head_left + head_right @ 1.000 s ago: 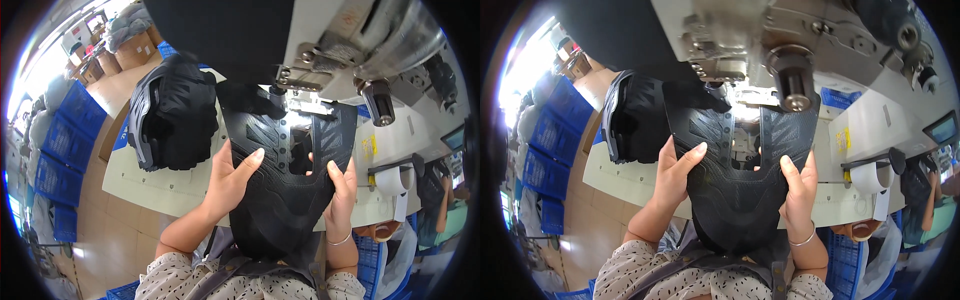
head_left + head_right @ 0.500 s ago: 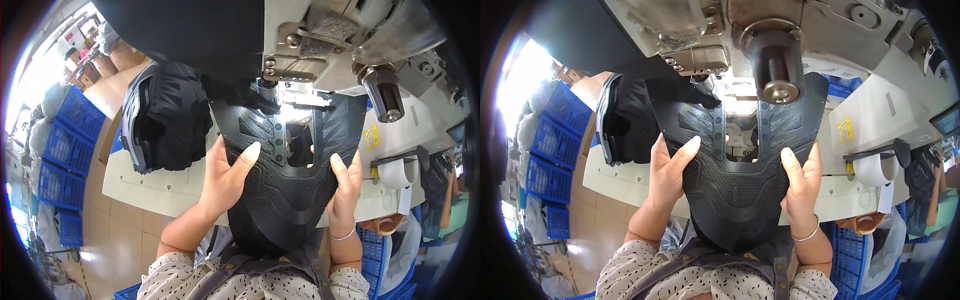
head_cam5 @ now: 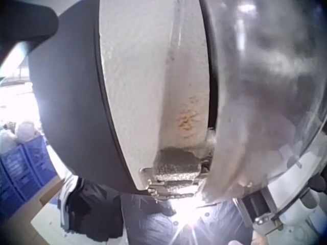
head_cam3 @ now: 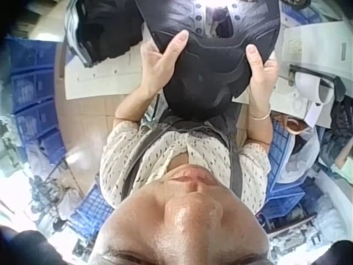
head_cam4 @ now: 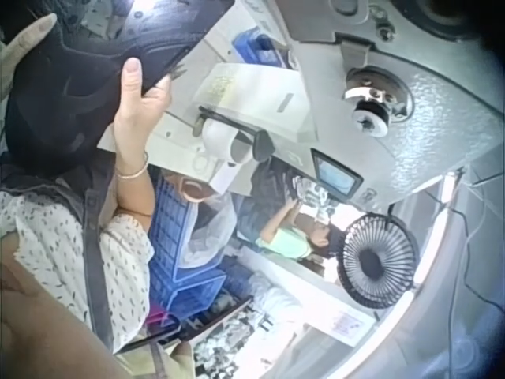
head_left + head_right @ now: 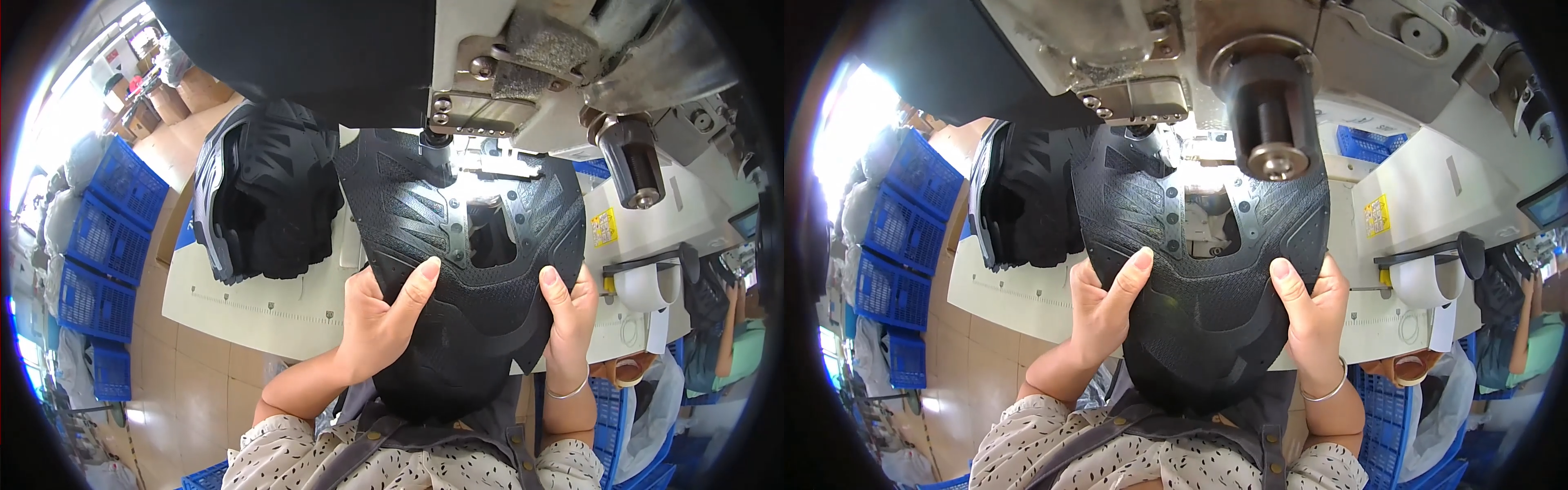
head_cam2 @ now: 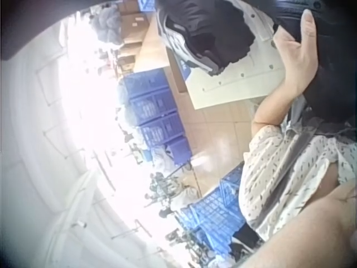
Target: Use an industrial sewing machine to stitch black leather shoe upper components.
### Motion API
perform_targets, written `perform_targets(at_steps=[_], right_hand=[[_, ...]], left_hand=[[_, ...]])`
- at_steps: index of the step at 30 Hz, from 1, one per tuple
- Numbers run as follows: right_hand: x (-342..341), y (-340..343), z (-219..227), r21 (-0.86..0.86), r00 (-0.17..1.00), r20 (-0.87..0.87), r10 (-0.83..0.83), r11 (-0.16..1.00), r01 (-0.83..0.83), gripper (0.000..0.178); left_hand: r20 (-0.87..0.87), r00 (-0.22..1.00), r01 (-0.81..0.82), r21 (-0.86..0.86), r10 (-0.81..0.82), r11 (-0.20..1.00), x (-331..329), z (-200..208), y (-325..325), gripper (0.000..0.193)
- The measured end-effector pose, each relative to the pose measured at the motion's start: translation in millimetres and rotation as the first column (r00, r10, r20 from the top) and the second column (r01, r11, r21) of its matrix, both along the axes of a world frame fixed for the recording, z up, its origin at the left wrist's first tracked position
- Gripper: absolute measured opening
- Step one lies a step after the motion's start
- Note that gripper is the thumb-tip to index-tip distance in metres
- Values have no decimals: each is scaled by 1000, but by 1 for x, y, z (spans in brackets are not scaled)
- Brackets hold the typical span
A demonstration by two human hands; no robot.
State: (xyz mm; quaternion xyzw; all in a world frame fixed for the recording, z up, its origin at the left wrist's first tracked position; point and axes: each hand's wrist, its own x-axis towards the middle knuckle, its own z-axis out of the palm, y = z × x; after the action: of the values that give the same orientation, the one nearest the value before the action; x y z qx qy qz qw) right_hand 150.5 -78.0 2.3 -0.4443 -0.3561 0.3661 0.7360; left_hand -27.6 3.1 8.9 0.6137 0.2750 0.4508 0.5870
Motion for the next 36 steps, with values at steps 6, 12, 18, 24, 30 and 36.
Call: perform_targets(at_steps=[6, 12, 18, 24, 30, 36], right_hand=[[0, 8, -3, 12, 998, 38, -41, 999, 40, 21], [6, 24, -6, 40, 998, 49, -35, 999, 33, 26], [8, 44, 6, 59, 998, -30, -48, 997, 49, 21], [10, 52, 4, 108, 999, -39, -14, 994, 18, 19], [3, 46, 3, 134, 994, -76, 74, 989, -63, 17], [-1, 41, -1, 33, 995, -77, 59, 998, -57, 11]], left_hand=[[59, 998, -18, -63, 22, 998, 10, 4, 10, 17], [128, 992, 38, -151, -18, 988, 18, 1, 32, 16], [138, 990, -8, -104, 23, 995, 26, 4, 53, 14], [190, 975, 158, -240, -113, 958, 26, 19, 82, 19], [179, 978, 153, -249, -110, 956, 23, 22, 77, 20], [184, 982, 89, -200, -51, 976, 18, 9, 46, 22]])
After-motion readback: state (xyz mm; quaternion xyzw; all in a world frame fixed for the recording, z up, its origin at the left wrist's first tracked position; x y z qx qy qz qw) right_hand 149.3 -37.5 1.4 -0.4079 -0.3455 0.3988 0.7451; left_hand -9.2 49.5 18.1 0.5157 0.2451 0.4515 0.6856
